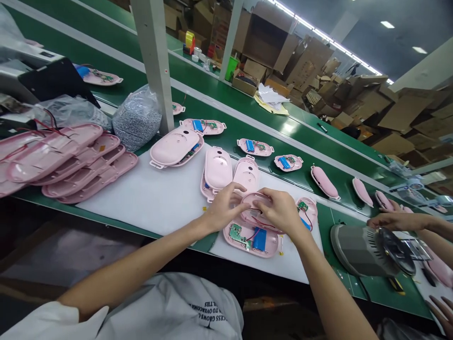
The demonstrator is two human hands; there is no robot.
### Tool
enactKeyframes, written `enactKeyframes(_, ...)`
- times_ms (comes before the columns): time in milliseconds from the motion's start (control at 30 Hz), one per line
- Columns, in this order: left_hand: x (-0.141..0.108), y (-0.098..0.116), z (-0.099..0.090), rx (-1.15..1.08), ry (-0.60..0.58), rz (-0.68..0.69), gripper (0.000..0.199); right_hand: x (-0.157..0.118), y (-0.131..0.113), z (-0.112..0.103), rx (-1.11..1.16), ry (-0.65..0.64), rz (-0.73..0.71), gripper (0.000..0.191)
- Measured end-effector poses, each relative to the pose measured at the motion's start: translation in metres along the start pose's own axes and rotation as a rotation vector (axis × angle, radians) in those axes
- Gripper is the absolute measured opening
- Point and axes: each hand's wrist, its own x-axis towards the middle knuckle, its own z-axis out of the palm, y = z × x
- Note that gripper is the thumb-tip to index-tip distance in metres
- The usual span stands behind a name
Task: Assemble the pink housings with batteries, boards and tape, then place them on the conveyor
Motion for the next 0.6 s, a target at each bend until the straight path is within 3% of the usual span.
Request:
enactKeyframes(133,-0.018,-0.003,-0.015,0.156,-0.083,0.037,0.034,-0.005,-0.003,0.003,-0.079,0.004,-0.006,0.018)
enactKeyframes(300,-0.03,-0.005,-0.021,0.259,0.007,0.097,0.014,-0.006,-0.006,0.005,-0.094,0.011,-0.01,0.016)
enactKeyframes(500,-0.023,-0.002,-0.007,0.338,0.128,0.302,0.009,-0.008,-0.015,0.005,-0.005,-0.043,-0.07,0.024)
enactKeyframes(600,-0.017,-0.005,0.004,0.309,0.158,0.289,0.006,-0.008,-0.018,0.006,0.111,-0.041,-0.074,0.029)
